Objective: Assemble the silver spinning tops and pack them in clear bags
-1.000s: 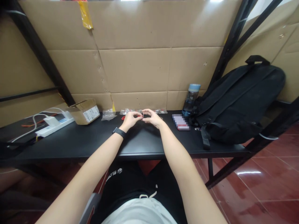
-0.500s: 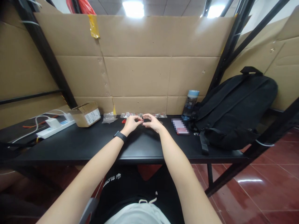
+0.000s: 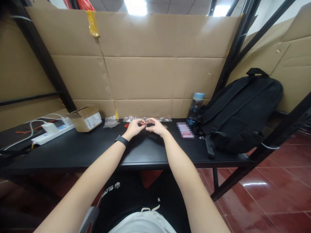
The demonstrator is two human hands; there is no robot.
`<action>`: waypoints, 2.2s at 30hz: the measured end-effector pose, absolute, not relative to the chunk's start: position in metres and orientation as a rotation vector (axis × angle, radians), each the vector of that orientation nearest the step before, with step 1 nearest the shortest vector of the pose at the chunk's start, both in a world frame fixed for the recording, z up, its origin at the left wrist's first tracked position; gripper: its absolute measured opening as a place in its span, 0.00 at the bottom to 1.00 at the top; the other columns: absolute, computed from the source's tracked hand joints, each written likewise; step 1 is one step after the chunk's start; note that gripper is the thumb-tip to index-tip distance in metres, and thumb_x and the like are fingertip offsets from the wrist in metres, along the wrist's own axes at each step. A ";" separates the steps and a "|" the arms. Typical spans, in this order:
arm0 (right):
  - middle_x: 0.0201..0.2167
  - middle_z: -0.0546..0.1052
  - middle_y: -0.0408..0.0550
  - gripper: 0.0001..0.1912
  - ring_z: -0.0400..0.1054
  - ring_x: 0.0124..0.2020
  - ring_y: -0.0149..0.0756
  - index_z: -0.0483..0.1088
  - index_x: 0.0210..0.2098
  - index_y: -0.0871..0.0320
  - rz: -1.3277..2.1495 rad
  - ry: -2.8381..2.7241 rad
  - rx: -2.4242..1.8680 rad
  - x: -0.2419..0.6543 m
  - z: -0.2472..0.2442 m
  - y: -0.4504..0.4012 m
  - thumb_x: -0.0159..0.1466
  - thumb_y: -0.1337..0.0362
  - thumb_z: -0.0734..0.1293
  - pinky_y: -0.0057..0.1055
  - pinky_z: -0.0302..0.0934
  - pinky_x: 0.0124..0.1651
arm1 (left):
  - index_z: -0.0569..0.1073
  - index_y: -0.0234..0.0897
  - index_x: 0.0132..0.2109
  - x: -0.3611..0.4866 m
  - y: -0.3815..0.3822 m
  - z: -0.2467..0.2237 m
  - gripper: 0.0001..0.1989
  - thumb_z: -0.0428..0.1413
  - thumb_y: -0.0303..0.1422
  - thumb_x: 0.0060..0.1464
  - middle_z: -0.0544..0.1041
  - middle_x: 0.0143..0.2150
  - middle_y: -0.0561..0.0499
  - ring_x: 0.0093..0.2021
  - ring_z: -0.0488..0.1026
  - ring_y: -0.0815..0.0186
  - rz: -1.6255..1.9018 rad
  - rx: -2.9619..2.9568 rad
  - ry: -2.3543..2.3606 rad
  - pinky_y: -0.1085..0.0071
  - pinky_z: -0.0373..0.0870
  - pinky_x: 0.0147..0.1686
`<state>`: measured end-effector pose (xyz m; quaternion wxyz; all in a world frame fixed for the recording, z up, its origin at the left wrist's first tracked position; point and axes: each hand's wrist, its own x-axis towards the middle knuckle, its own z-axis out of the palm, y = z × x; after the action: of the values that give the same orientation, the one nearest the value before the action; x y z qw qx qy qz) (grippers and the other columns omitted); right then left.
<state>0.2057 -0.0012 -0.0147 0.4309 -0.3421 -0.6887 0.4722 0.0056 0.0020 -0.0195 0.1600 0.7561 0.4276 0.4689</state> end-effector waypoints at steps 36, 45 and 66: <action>0.32 0.78 0.45 0.06 0.69 0.33 0.37 0.75 0.34 0.56 0.489 -2.018 -0.971 0.204 -0.010 0.007 0.63 0.60 0.68 0.36 0.64 0.44 | 0.73 0.39 0.48 0.005 0.008 -0.027 0.18 0.65 0.28 0.50 0.82 0.45 0.48 0.42 0.82 0.61 1.420 1.918 1.073 0.65 0.75 0.49; 0.33 0.75 0.45 0.05 0.67 0.34 0.35 0.74 0.28 0.57 0.452 -2.105 -1.074 0.202 -0.008 0.006 0.61 0.69 0.68 0.33 0.59 0.45 | 0.81 0.37 0.41 0.000 0.016 -0.022 0.14 0.54 0.22 0.51 0.84 0.46 0.46 0.49 0.79 0.59 1.286 2.033 1.239 0.60 0.72 0.58; 0.35 0.72 0.45 0.06 0.67 0.37 0.35 0.73 0.27 0.58 0.399 -2.042 -1.166 0.203 -0.004 0.005 0.59 0.71 0.68 0.32 0.61 0.46 | 0.84 0.49 0.48 0.004 -0.005 -0.017 0.13 0.58 0.40 0.59 0.84 0.51 0.54 0.55 0.78 0.56 0.797 2.366 1.383 0.62 0.71 0.58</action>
<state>0.2025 0.0048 -0.0036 0.3691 -0.4544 -0.7956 0.1556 0.0044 -0.0053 -0.0170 0.1429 0.8204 0.4796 0.2764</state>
